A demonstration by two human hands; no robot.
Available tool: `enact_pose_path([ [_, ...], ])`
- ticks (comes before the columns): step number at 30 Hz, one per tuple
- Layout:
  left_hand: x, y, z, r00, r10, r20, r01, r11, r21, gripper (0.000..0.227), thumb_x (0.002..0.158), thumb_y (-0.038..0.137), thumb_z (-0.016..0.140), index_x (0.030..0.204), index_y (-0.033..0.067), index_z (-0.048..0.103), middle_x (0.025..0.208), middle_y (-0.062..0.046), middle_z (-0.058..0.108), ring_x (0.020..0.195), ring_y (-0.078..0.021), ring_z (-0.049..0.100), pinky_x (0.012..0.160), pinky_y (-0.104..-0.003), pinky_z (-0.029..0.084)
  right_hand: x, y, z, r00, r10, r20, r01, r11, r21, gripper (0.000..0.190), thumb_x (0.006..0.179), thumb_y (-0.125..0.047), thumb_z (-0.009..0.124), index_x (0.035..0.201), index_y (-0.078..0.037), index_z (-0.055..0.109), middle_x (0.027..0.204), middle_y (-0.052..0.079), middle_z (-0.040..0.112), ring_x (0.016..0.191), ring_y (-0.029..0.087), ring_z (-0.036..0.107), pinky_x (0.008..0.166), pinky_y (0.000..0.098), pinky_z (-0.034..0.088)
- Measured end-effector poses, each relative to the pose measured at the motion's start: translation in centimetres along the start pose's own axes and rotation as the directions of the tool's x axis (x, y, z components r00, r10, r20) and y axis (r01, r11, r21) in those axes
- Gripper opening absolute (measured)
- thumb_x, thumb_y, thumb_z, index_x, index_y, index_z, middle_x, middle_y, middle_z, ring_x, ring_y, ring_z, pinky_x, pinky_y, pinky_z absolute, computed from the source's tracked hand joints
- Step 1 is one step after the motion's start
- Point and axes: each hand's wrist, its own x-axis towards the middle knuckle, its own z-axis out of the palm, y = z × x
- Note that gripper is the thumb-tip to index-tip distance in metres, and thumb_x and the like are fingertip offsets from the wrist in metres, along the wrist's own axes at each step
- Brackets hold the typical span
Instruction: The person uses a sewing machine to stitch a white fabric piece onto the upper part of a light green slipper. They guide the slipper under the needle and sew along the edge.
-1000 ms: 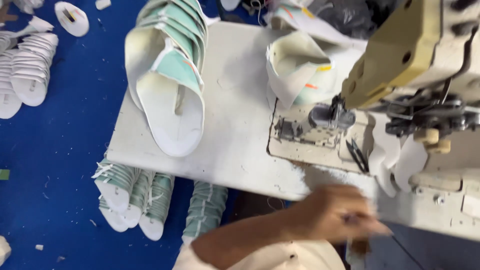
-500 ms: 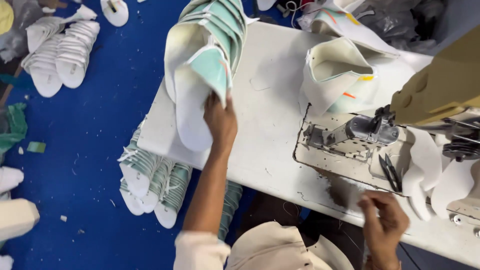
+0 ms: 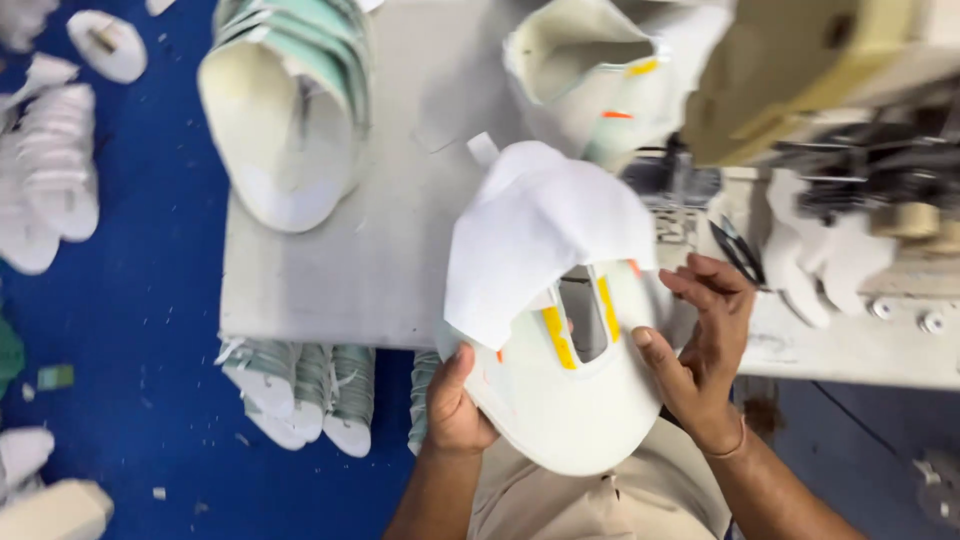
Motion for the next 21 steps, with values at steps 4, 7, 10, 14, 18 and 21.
enact_pose_path([
  [4,1.0,0.0,1.8,0.993,-0.089,0.073,0.092,0.995,-0.038,0.073,0.100,0.034,0.062,0.154,-0.0052,0.034,0.149,-0.024,0.052,0.137,-0.0394,0.053,0.115,-0.053,0.044,-1.1,0.0,-2.6,0.987,-0.158,0.007,0.155,0.959,-0.238,0.045,0.092,-0.031,0.077,0.126,-0.004,0.065,0.128,0.009,0.053,0.118,0.021,0.054,0.098,0.0327,0.048],
  [7,0.4,-1.0,0.4,0.994,-0.060,0.088,0.053,0.995,0.079,0.072,0.099,0.029,0.063,0.155,-0.0066,0.034,0.149,-0.026,0.052,0.137,-0.0400,0.053,0.115,-0.053,0.043,-0.5,-0.9,-2.9,0.981,-0.097,0.168,0.118,0.986,-0.117,0.046,0.090,-0.031,0.079,0.125,-0.003,0.067,0.122,0.006,0.063,0.109,0.017,0.060,0.091,0.0306,0.050],
  [10,-1.3,-1.5,-0.4,0.999,0.019,0.051,-0.039,0.903,0.428,0.072,0.094,0.020,0.062,0.154,-0.0056,0.034,0.148,-0.022,0.052,0.136,-0.0335,0.053,0.114,-0.048,0.043,0.7,-2.6,-1.1,0.946,0.020,0.322,-0.086,0.978,0.191,0.045,0.091,-0.030,0.075,0.124,0.000,0.066,0.117,0.006,0.065,0.104,0.017,0.061,0.088,0.0306,0.051],
  [14,-3.5,-0.8,-0.8,0.989,0.141,0.034,-0.121,0.676,0.727,0.058,0.095,0.015,0.056,0.147,-0.0090,0.045,0.142,-0.021,0.059,0.131,-0.0285,0.058,0.112,-0.043,0.046,0.8,-0.6,1.4,0.865,0.307,0.396,-0.488,0.694,0.529,0.024,0.100,-0.018,0.065,0.112,0.002,0.068,0.102,0.004,0.067,0.098,0.015,0.061,0.089,0.0306,0.050],
  [18,-4.5,0.8,-2.4,0.990,0.135,-0.040,-0.058,0.649,0.758,0.052,0.098,0.016,0.056,0.142,-0.0112,0.051,0.135,-0.021,0.064,0.124,-0.0276,0.061,0.107,-0.042,0.049,3.6,1.1,0.8,0.809,0.475,0.346,-0.574,0.512,0.639,0.009,0.102,-0.011,0.066,0.105,-0.002,0.069,0.091,0.001,0.070,0.083,0.010,0.062,0.075,0.0266,0.050],
  [21,-4.6,0.6,-1.9,0.996,0.093,0.002,-0.055,0.577,0.815,0.052,0.098,0.015,0.058,0.141,-0.0132,0.054,0.134,-0.022,0.065,0.126,-0.0271,0.059,0.109,-0.040,0.046,7.7,-0.5,-0.1,0.815,0.492,0.304,-0.573,0.610,0.547,0.010,0.105,-0.009,0.062,0.096,-0.008,0.067,0.081,-0.003,0.066,0.066,0.006,0.060,0.058,0.0213,0.048],
])
